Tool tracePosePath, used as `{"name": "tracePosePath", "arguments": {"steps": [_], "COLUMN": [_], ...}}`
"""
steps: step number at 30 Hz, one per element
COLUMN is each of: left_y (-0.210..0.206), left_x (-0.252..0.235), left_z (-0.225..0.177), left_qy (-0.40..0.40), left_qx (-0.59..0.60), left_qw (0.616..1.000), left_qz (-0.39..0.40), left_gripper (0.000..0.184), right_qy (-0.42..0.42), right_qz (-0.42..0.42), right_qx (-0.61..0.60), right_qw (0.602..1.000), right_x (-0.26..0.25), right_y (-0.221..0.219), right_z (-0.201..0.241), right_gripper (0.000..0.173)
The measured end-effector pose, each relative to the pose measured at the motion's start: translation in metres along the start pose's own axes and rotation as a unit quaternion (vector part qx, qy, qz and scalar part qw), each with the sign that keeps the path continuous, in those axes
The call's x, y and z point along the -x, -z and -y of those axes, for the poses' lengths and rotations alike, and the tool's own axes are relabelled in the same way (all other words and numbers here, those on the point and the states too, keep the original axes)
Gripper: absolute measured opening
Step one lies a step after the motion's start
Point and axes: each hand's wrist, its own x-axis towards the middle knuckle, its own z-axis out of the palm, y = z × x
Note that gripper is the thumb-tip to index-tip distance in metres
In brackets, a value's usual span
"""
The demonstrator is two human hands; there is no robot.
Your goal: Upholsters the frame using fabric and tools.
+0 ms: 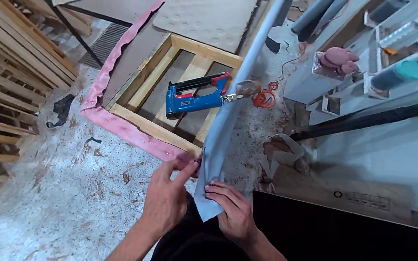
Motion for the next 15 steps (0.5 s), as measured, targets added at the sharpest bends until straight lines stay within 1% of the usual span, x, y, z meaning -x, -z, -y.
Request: {"name": "tracePosePath", "arguments": {"steps": [1,2,3,4,5,6,7,9,11,12,15], "left_y": [0.003,0.004,0.002,-0.001,-0.004,-0.006,-0.01,-0.019,-0.03,-0.035,-0.052], "left_x": [-0.006,-0.011,-0.015,-0.018,-0.018,-0.016,-0.014,-0.007,-0.001,0.002,0.001], "left_z": [-0.002,-0.002,-0.001,0.003,0.006,0.008,0.009,0.005,0.0,-0.003,-0.01], "left_qy": [-0.058,-0.098,-0.121,-0.127,-0.119,-0.101,-0.071,0.002,0.073,0.113,0.248], "left_qx": [-0.03,-0.046,-0.053,-0.042,-0.02,0.006,0.038,0.097,0.137,0.154,0.189], "left_qw": [0.998,0.993,0.988,0.987,0.99,0.993,0.996,0.995,0.987,0.981,0.947], "left_qz": [0.022,0.055,0.079,0.089,0.079,0.06,0.043,0.008,-0.027,-0.044,-0.074], "left_gripper": [0.043,0.046,0.042,0.032,0.021,0.018,0.019,0.022,0.021,0.021,0.018], "right_qy": [0.002,0.007,0.01,0.005,-0.014,-0.054,-0.111,-0.232,-0.315,-0.337,-0.365], "right_qz": [0.019,0.035,0.046,0.055,0.06,0.057,0.043,0.021,0.048,0.058,0.084], "right_qx": [0.012,0.021,0.025,0.019,0.003,-0.029,-0.067,-0.103,-0.109,-0.114,-0.109], "right_qw": [1.0,0.999,0.999,0.998,0.998,0.997,0.991,0.967,0.942,0.933,0.921], "right_x": [-0.003,-0.007,-0.011,-0.016,-0.02,-0.023,-0.027,-0.038,-0.048,-0.05,-0.059], "right_y": [0.003,0.006,0.009,0.014,0.019,0.025,0.03,0.036,0.041,0.042,0.039], "right_z": [0.0,0.0,0.0,0.0,0.001,0.002,0.003,0.004,0.004,0.004,0.002], "right_gripper": [0.028,0.028,0.028,0.028,0.029,0.031,0.029,0.023,0.022,0.021,0.025]}}
